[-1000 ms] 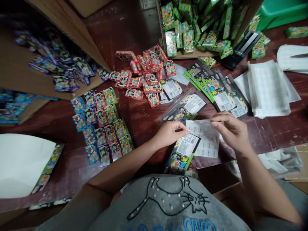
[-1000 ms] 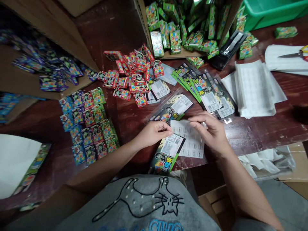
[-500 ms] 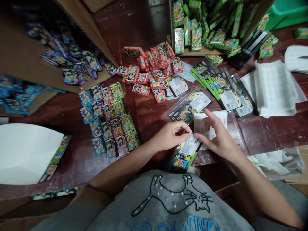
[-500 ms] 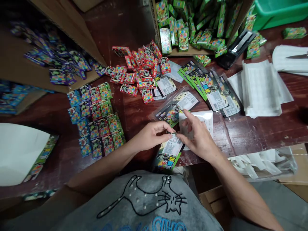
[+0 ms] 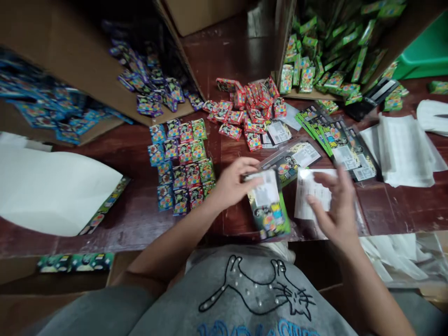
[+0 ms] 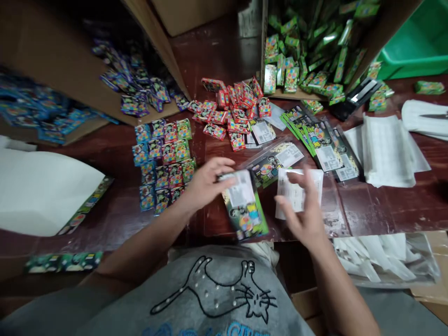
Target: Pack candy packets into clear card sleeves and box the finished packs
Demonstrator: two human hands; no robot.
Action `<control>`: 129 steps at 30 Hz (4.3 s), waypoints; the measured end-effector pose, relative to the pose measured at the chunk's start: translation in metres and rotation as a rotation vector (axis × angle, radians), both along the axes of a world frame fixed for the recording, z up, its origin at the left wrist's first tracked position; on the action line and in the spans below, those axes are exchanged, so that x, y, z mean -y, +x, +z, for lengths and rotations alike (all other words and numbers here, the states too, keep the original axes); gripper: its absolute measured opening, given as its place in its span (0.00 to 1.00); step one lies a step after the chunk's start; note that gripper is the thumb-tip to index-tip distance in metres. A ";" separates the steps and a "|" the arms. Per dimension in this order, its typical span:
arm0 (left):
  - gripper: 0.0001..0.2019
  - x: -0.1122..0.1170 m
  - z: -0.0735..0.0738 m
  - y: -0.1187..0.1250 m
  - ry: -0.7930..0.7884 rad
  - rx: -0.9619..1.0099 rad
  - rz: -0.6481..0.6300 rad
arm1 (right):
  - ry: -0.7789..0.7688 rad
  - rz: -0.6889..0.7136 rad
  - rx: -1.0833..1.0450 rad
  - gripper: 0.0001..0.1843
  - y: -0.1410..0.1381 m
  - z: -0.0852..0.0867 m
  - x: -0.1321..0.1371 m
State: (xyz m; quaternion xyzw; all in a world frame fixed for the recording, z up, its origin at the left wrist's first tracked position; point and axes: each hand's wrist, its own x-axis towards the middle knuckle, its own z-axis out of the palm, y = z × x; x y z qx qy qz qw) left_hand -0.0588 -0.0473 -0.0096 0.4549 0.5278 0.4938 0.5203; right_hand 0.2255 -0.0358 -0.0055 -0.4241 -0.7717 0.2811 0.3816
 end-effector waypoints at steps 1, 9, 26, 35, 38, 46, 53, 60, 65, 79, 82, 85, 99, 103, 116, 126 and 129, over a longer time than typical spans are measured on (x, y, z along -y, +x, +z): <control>0.22 0.004 0.001 -0.012 0.012 0.051 0.135 | -0.054 -0.078 -0.131 0.47 0.000 -0.004 0.004; 0.28 0.080 -0.022 -0.034 0.110 0.223 0.426 | -0.346 -0.177 -0.544 0.44 -0.067 -0.030 0.026; 0.28 0.107 -0.030 -0.042 0.099 -0.123 -0.196 | -0.344 0.208 -0.409 0.39 -0.088 -0.039 0.045; 0.06 0.087 -0.019 -0.041 0.206 -0.097 0.036 | -0.373 0.189 -0.451 0.54 -0.100 -0.042 0.045; 0.11 0.089 -0.016 -0.044 0.135 -0.109 0.017 | -0.377 0.248 -0.424 0.52 -0.099 -0.039 0.044; 0.06 0.079 0.006 -0.044 -0.006 -0.142 -0.029 | -0.497 0.181 -0.367 0.45 -0.108 -0.011 0.036; 0.07 0.072 0.013 -0.052 -0.020 -0.135 -0.114 | -0.532 0.163 -0.353 0.48 -0.108 -0.006 0.032; 0.05 0.084 0.005 -0.052 0.111 -0.056 -0.183 | -0.462 0.347 -0.207 0.37 -0.080 0.008 0.027; 0.04 0.083 0.006 -0.049 0.117 -0.116 -0.164 | -0.315 0.405 -0.030 0.10 -0.082 0.041 0.003; 0.11 0.125 0.004 -0.054 0.143 -0.008 -0.043 | 0.096 0.606 0.284 0.09 -0.128 0.023 0.009; 0.12 0.145 0.004 -0.081 0.164 -0.056 0.139 | 0.111 0.745 0.276 0.19 -0.163 0.019 0.002; 0.19 0.172 0.000 -0.150 0.180 -0.164 0.486 | 0.049 0.765 0.231 0.30 -0.208 0.020 -0.006; 0.21 0.232 -0.014 -0.337 -0.468 -1.024 0.751 | 0.174 0.501 0.541 0.33 -0.241 -0.020 -0.056; 0.10 0.220 -0.019 -0.324 -0.423 -1.159 0.716 | 0.213 0.089 0.771 0.42 -0.159 -0.027 -0.064; 0.23 0.034 0.013 -0.037 -0.191 -0.080 -0.053 | 0.313 0.139 0.672 0.28 -0.114 -0.092 0.065; 0.17 -0.009 -0.024 0.019 -0.484 -0.096 -0.093 | 0.329 0.457 0.519 0.37 -0.076 -0.084 0.090; 0.09 -0.001 -0.016 0.002 -0.511 0.001 -0.069 | 0.412 0.618 0.490 0.33 -0.067 -0.078 0.086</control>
